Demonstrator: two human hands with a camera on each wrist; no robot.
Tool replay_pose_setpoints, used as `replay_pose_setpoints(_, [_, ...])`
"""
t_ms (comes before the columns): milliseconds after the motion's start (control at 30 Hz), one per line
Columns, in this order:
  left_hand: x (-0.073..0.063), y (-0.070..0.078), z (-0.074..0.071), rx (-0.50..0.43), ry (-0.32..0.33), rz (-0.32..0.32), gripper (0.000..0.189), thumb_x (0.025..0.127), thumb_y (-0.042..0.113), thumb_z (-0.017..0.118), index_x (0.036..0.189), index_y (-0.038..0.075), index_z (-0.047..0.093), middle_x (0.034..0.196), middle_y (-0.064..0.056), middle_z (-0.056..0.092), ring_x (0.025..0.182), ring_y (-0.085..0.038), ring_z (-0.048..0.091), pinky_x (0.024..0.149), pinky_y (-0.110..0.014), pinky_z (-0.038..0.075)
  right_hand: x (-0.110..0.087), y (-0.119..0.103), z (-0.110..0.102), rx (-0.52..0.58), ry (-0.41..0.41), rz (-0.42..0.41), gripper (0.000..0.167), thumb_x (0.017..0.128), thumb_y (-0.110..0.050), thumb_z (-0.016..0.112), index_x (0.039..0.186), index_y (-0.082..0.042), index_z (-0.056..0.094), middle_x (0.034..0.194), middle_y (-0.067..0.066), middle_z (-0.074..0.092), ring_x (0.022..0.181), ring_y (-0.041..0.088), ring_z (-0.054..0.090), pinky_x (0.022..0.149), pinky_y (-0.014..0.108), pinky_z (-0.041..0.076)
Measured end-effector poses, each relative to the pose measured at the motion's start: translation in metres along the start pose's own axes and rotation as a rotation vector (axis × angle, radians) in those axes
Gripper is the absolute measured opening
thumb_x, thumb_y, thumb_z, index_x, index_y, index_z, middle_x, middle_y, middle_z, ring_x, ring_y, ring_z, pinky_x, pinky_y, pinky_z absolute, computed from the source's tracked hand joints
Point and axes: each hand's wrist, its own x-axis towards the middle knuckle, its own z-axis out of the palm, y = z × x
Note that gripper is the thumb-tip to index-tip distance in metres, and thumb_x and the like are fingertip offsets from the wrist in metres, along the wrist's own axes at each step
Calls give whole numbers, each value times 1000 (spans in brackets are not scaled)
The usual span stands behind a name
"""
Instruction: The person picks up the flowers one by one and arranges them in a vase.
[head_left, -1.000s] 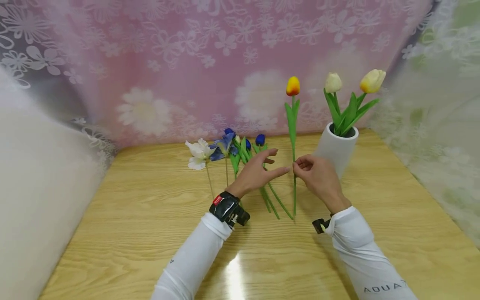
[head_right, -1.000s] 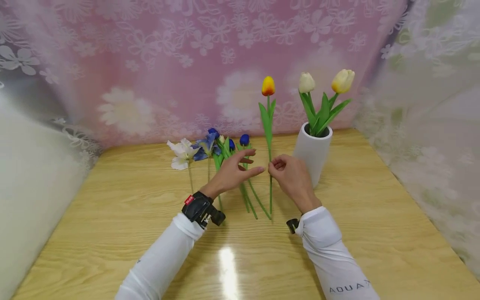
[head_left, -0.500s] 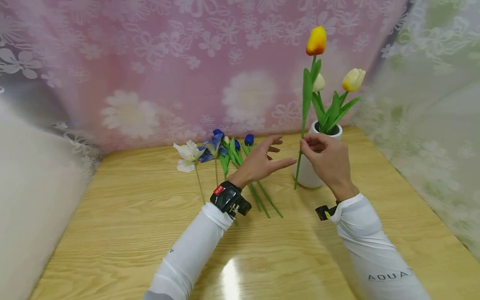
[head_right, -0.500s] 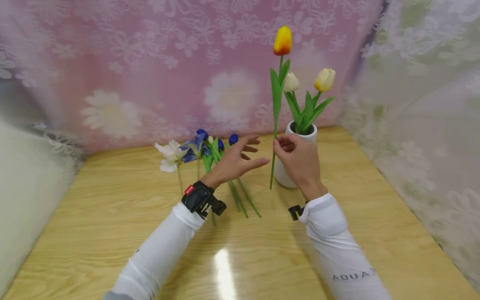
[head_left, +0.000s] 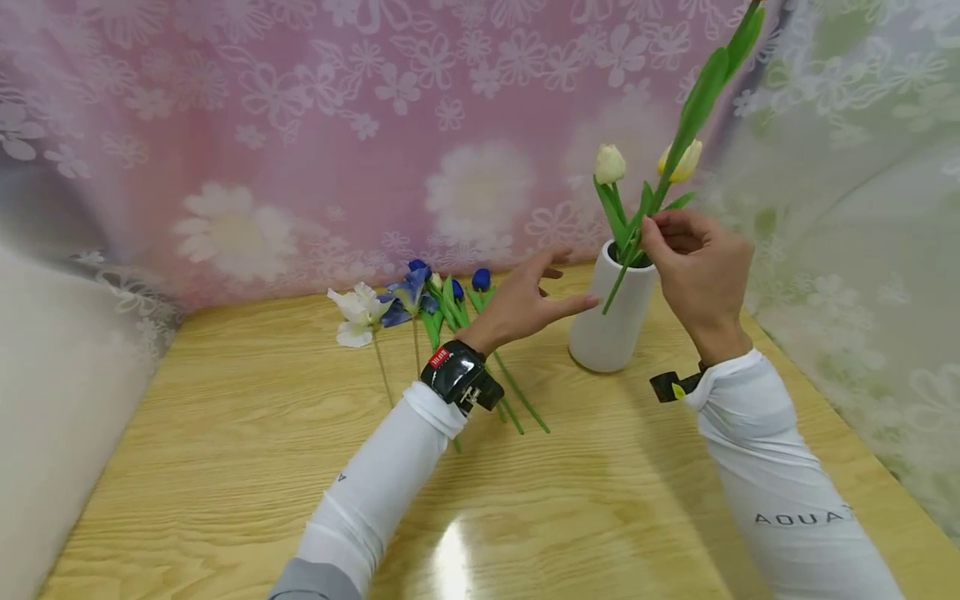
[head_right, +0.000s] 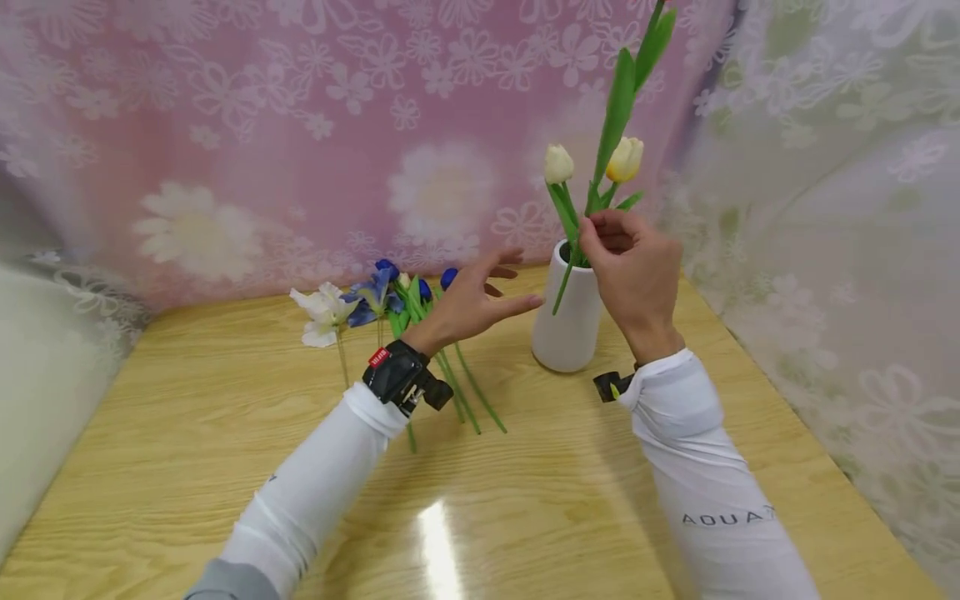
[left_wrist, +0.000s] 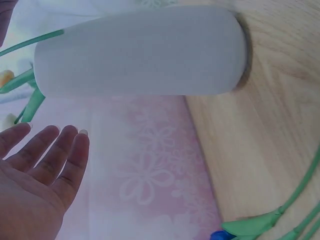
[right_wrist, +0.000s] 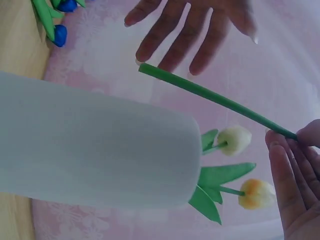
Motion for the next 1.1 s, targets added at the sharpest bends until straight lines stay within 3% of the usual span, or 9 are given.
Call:
replay_pose_setpoints(133, [5, 4, -1, 16, 2, 16, 80, 83, 58, 66, 146, 20, 36, 143, 2, 42, 122, -12, 47, 94, -36, 46, 12, 0, -7, 57, 82, 26, 20, 84, -12, 73, 91, 6, 73, 76, -10, 66, 64, -1, 64, 63, 11, 49])
replay_pose_setpoints(400, [11, 5, -3, 17, 6, 7, 78, 83, 57, 66, 146, 22, 37, 145, 4, 40, 124, -11, 45, 96, -36, 45, 31, -2, -18, 94, 208, 39, 16, 84, -11, 71, 88, 5, 74, 75, -3, 69, 63, 3, 64, 66, 14, 51])
replay_pose_setpoints(633, [15, 5, -5, 7, 0, -3, 78, 83, 57, 67, 146, 21, 37, 145, 3, 40, 124, -10, 45, 95, -34, 45, 36, -6, -21, 226, 289, 58, 7, 83, -5, 71, 79, 0, 74, 70, 2, 68, 59, 9, 63, 63, 15, 52])
replay_pose_setpoints(867, [11, 5, -7, 27, 8, -14, 78, 83, 57, 66, 146, 23, 37, 144, 6, 41, 122, -10, 46, 93, -33, 46, 30, 17, -15, 109, 176, 150, 6, 85, -11, 71, 83, -8, 75, 70, -6, 67, 60, 6, 64, 62, 14, 51])
replay_pose_setpoints(1100, [5, -2, -5, 40, 16, -11, 79, 83, 58, 65, 146, 18, 37, 143, 2, 42, 120, -11, 48, 92, -33, 46, 15, 29, -11, -63, 60, 174, 25, 87, -23, 69, 93, 1, 76, 72, -13, 63, 62, 1, 60, 63, 14, 46])
